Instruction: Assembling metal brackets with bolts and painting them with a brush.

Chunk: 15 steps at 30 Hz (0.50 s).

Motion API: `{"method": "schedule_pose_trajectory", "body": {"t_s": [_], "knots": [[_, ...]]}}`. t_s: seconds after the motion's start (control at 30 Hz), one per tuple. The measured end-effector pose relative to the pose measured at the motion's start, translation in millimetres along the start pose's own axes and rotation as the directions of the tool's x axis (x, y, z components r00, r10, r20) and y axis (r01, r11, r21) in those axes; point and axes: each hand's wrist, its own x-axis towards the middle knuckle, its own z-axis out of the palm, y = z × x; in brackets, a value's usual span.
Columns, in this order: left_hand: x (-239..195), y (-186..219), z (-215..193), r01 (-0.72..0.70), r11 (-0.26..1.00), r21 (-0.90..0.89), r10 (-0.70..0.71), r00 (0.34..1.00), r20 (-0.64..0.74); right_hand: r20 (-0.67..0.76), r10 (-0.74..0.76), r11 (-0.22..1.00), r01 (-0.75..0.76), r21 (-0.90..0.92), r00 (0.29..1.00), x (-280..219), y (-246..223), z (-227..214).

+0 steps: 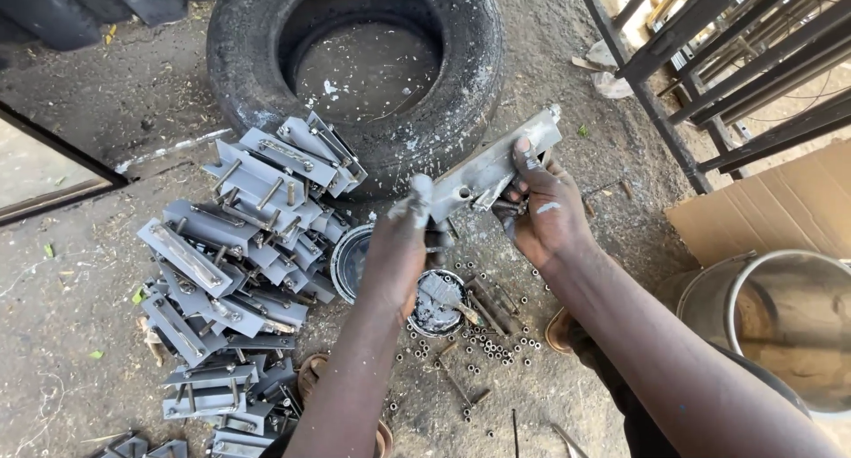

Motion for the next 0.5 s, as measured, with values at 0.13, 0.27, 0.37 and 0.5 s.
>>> {"method": "schedule_pose_trajectory", "body": {"t_s": [0.13,0.27,0.37,0.5], "knots": [[19,-29,0,-0.089,0.979,-0.181,0.081,0.995,-0.049,-0.001,0.024,1.000,-0.024,0.002,1.000,1,7,-5],[38,-35,-11,-0.240,0.954,-0.178,0.206,0.960,-0.190,0.042,0.093,0.995,-0.092,-0.032,0.995,19,22,-18],[32,-25,-22,-0.203,0.935,-0.290,0.147,0.968,-0.204,0.021,0.141,0.981,-0.137,-0.140,0.990,22,34,-35],[29,-13,-41,-0.147,0.825,-0.546,0.036,0.977,-0.209,-0.054,0.241,0.755,-0.222,-0.618,0.969,0,61,-67]]}}
